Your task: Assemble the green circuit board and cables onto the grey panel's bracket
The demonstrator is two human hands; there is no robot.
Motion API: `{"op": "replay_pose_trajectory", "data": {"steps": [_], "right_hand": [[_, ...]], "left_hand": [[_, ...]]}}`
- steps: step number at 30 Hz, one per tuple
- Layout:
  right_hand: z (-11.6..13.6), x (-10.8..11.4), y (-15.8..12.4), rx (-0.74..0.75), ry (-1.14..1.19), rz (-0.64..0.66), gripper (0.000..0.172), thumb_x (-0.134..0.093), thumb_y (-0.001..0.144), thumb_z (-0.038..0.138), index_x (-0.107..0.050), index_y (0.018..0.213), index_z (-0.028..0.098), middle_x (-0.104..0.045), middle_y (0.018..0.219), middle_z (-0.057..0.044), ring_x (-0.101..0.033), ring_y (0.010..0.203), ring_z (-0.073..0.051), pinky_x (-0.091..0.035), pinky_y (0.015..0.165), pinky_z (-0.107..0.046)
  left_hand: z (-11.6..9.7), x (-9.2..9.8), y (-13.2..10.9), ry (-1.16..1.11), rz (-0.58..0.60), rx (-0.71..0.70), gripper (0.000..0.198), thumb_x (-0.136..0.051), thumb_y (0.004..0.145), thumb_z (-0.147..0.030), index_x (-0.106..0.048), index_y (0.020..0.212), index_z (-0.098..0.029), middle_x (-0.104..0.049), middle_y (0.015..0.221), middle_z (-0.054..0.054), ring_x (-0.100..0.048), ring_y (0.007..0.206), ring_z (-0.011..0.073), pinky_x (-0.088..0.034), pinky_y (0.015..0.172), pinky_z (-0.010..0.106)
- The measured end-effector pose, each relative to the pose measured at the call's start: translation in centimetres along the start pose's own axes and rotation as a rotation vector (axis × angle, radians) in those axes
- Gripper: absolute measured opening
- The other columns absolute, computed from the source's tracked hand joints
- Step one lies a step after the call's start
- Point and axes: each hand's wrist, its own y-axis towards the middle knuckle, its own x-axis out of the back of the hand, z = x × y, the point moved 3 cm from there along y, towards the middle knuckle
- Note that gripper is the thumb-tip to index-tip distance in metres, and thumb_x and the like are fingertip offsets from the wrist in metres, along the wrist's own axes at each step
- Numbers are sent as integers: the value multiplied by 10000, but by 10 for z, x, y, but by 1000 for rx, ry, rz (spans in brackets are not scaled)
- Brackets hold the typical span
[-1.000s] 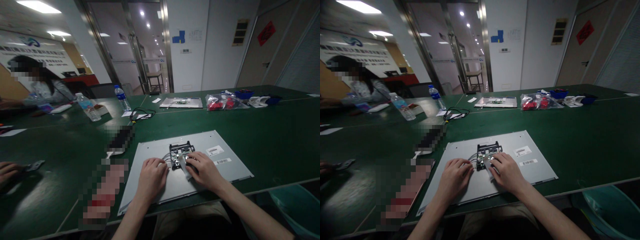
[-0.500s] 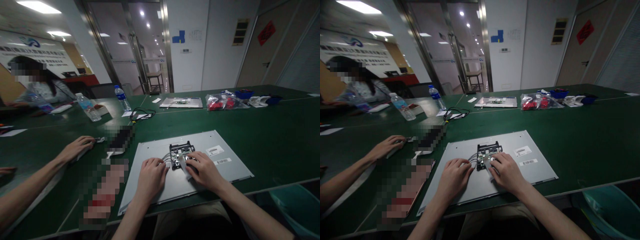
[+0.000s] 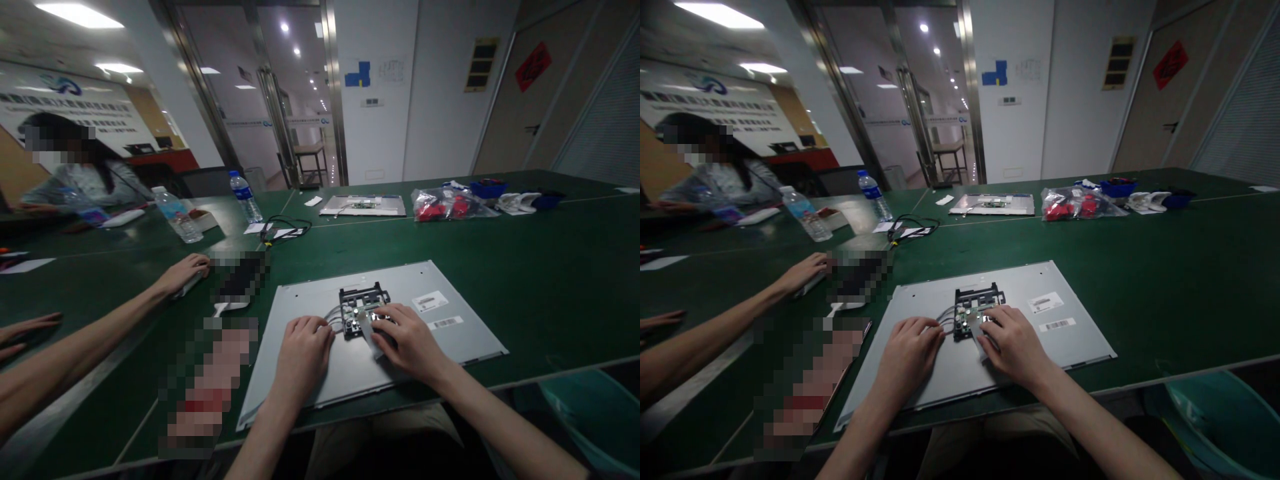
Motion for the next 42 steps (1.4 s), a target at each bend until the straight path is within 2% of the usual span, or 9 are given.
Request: {"op": "replay_pose_trajectory", "data": {"steps": [8, 16, 22, 33, 42], "right_hand": [[-1, -1, 0, 8, 1, 7, 165, -597, 879, 196, -652, 1034, 207, -634, 1152, -78, -546, 1086, -249, -477, 921, -429], [0, -1, 0, 4, 9, 8, 168, -591, 878, 194, -650, 1035, 211, -632, 1153, -77, -544, 1079, -249, -478, 916, -433], [0, 0, 0, -4, 13, 16, 169, -570, 892, 202, -647, 1043, 216, -629, 1155, -70, -543, 1086, -247, -470, 932, -430], [-1, 0, 0, 7, 3, 13, 171, -583, 880, 201, -654, 1035, 218, -639, 1153, -70, -556, 1080, -243, -479, 915, -423], [0, 1, 1, 23, -2, 3, 173, -600, 864, 185, -661, 1022, 221, -649, 1137, -76, -571, 1065, -243, -491, 886, -418]], "left_hand": [[0, 1, 0, -12, 6, 10, 174, -464, 924, -157, -629, 880, -190, -659, 924, 71, -587, 889, 237, -403, 847, 401], [-3, 5, 0, -34, -73, 38, 140, -479, 921, -174, -619, 920, -186, -659, 968, 78, -579, 887, 242, -413, 828, 392], [-10, 3, 1, -57, -42, -41, 162, -493, 911, -149, -642, 959, -191, -674, 996, 75, -585, 916, 242, -427, 846, 402], [-6, -5, -2, -96, 25, -85, 253, -513, 900, -124, -644, 1094, -219, -723, 1012, 48, -629, 904, 230, -424, 848, 407], [-3, -2, -3, -107, -10, -93, 224, -520, 887, -171, -694, 1014, -232, -739, 987, 61, -652, 889, 226, -423, 851, 415]]}}
